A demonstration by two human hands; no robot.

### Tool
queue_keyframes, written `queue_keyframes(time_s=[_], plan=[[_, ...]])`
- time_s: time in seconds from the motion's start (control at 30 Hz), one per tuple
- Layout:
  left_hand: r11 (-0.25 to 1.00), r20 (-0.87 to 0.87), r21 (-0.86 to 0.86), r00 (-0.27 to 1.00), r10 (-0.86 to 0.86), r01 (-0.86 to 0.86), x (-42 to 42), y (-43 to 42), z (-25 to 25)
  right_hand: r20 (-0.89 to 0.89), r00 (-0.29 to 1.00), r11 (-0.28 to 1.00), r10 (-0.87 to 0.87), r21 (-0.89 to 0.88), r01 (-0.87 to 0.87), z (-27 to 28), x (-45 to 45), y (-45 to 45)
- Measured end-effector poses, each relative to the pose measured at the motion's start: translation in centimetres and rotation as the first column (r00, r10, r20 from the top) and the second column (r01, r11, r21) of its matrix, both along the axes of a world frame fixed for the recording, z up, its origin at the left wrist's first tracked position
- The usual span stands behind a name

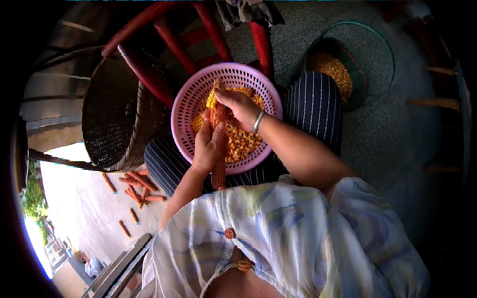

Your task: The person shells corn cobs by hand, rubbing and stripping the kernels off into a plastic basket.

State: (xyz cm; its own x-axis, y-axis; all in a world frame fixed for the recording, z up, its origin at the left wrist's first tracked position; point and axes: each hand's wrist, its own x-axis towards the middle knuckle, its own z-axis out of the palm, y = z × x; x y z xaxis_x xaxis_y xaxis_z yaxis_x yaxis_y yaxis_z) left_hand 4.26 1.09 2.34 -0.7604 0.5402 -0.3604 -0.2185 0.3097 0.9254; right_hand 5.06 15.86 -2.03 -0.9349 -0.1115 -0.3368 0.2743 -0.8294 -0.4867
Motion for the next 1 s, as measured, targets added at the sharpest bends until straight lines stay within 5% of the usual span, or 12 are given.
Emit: queue_keyframes(time_s=[0.13, 0.2, 0.33, 0.47, 0.53, 0.57, 0.6, 0.73, 0.77, 0.87, 0.93, 1.0], plan=[[0.994, 0.145, 0.11, 0.989, -0.005, -0.011, -0.2, -0.3, -0.7, -0.064, 0.998, 0.993, -0.018, 0.116, 0.025, -0.3, 0.0, -0.1], [0.99, 0.265, 0.132, 0.964, 0.021, -0.058, -0.3, -0.4, -0.8, -0.219, 0.972, 0.938, 0.085, 0.347, -0.004, 0.1, 0.1, -0.5], [0.982, 0.289, 0.168, 0.956, 0.038, -0.09, -0.3, -0.4, -0.2, -0.218, 0.969, 0.953, 0.113, 0.298, -0.045, 0.0, 0.0, -0.5], [0.997, 0.079, 0.047, 0.995, 0.064, -0.068, 0.2, 0.0, 0.1, -0.136, 0.989, 0.997, 0.065, 0.053, -0.059, 0.3, 0.0, 0.0], [0.955, -0.248, -0.289, 0.959, -0.139, 0.064, 0.3, 0.0, -0.8, -0.018, 1.0, 0.999, 0.01, 0.048, -0.009, 0.1, -0.1, 0.2], [0.98, -0.533, -0.191, 0.834, -0.146, 0.05, 0.4, -0.4, -3.7, -0.016, 0.997, 0.994, -0.073, 0.083, 0.074, 0.3, -0.2, -0.2], [0.98, -0.532, -0.192, 0.834, -0.148, 0.051, 0.5, -0.3, -3.3, -0.015, 0.997, 0.994, -0.074, 0.083, 0.075, 0.4, -0.2, -0.1], [1.0, 0.061, 0.005, 0.998, -0.028, 0.028, 0.3, -0.2, 0.1, -0.139, 0.989, 0.982, 0.055, 0.185, -0.028, 0.4, -0.3, 0.4], [0.999, 0.091, 0.022, 0.995, -0.027, 0.025, 0.3, -0.3, 0.1, -0.167, 0.983, 0.975, 0.08, 0.22, -0.042, 0.2, -0.3, 0.5], [1.0, 0.099, 0.029, 0.995, -0.015, 0.013, 0.2, -0.5, 0.1, -0.209, 0.975, 0.975, 0.076, 0.222, -0.029, 0.3, -0.3, 0.2], [1.0, 0.083, 0.026, 0.997, -0.007, 0.005, 0.3, -0.5, -0.2, -0.259, 0.964, 0.997, 0.064, 0.068, -0.048, 0.9, 0.0, 0.4], [0.994, -0.147, -0.101, 0.987, -0.057, 0.042, 0.2, -0.5, -0.6, -0.226, 0.973, 0.999, 0.052, 0.012, -0.051, -0.1, 0.0, 0.5]])
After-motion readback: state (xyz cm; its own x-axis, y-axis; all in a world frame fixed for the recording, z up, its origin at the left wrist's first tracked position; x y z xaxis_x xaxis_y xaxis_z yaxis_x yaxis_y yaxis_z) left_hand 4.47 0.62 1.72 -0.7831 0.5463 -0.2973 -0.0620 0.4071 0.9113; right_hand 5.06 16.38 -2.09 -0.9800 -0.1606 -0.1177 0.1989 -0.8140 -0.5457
